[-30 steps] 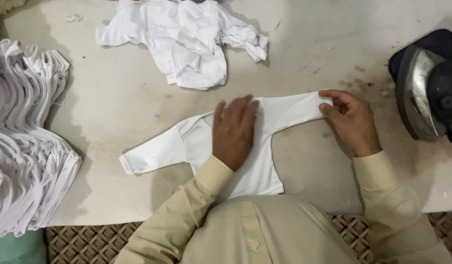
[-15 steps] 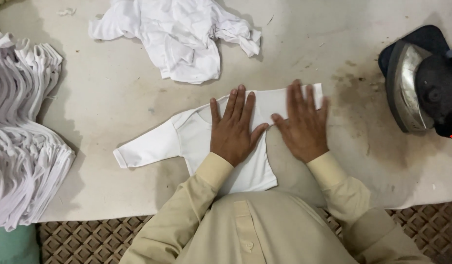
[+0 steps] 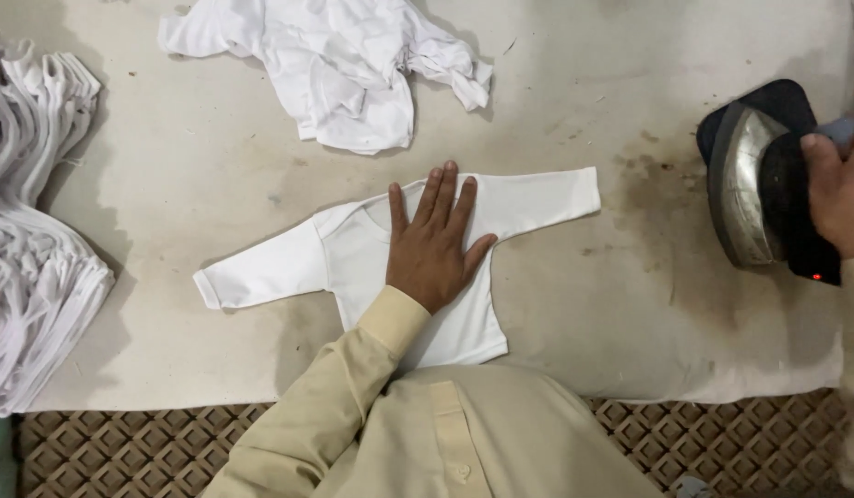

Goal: Ironing and folding small white baby shirts on a work table in a factory setting.

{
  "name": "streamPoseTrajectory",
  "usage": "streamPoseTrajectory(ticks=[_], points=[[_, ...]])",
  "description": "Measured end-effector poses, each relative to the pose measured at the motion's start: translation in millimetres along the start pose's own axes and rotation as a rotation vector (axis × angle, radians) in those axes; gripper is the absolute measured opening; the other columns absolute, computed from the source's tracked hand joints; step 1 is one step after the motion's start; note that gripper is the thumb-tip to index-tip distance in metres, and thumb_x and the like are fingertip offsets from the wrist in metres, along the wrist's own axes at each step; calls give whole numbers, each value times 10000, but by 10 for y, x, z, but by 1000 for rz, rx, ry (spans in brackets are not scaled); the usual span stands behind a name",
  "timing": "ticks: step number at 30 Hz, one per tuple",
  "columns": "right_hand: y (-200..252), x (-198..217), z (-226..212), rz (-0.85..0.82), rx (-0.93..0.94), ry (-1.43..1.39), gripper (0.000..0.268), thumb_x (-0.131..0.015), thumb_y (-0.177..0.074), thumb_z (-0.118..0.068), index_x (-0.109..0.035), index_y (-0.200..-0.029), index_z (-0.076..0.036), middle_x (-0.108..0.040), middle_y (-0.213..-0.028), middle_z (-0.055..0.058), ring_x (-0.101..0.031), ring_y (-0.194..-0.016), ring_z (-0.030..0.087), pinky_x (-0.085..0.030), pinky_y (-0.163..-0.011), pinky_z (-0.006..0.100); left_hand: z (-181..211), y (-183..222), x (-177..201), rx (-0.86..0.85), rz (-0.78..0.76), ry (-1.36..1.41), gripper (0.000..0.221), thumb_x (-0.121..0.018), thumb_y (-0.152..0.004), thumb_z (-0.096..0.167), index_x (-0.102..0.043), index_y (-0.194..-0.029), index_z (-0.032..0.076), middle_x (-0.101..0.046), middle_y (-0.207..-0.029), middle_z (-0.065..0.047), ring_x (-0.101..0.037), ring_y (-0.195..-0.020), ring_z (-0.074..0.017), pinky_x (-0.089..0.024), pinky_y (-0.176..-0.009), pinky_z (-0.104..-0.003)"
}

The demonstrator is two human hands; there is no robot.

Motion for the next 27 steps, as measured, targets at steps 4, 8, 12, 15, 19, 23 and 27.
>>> streamPoseTrajectory(ticks=[4,8,12,15,19,23,27], points=[[33,-57,57,-229,-168,-399,341,-662,-1259,-165,-609,-1386,147,-615,-1101,289,-589,-962,423,-438,-895,488,-13,2,-4,6,-11,19,741,-403,-1053,602,-364,-1591,93,-265,-1692,-159,-263,-1577,-294,-84,-1227,-689],[-409,342,-1222,-706,9,102,374,-599,-960,-527,-628,-1195,-238,-780,-1021,102,-773,-861,366,-575,-732,452,-56,-32,14,20,22,1,725,-445,-1038,609,-410,-1565,113,-295,-1678,-164,-281,-1566,-287,-130,-1206,-719],[-458,264,-2307,-697,299,-285,539,-574,-934,-489,-546,-1384,-192,-700,-1286,85,-732,-960,380,-579,-761,504,-187,9,195,40,-4,-2,700,-508,-988,666,-479,-1527,220,-90,-1707,-193,-52,-1589,-386,-48,-1158,-800],[-576,382,-2845,-420,589,-399,521,-658,-934,-444,-589,-1306,-86,-740,-1177,114,-732,-871,361,-569,-636,491,-482,225,563,145,57,-11,564,-498,-1037,451,-507,-1502,131,-263,-1672,-174,-238,-1557,-360,-125,-1193,-710],[-869,584,-3533,-551,515,-429,436,-506,-1035,-445,-538,-1286,-89,-760,-923,196,-750,-842,424,-604,-698,531,-925,727,421,279,45,-25,496,-478,-1090,354,-526,-1501,81,-461,-1603,-152,-383,-1511,-312,-65,-1249,-592],[-969,446,-3809,-467,470,-380,463,-437,-1091,-478,-515,-1313,-79,-747,-914,179,-754,-841,388,-594,-680,483,-897,660,355,327,-85,-51,625,-345,-1102,501,-410,-1579,103,-315,-1687,-110,-212,-1581,-288,46,-1244,-625],[-1131,390,-3984,-297,394,-363,492,-472,-1129,-477,-531,-1320,-26,-734,-905,214,-737,-787,430,-569,-597,506,-891,646,370,389,-97,-30,624,-354,-1092,514,-406,-1584,133,-271,-1702,-98,-150,-1595,-296,99,-1214,-672]])
Point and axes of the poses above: each hand's wrist, its own y-axis away from the middle knuckle, its own x-axis out of the back of the hand, z = x × y, the point moved 7 cm from there along -y, towards the middle knuckle
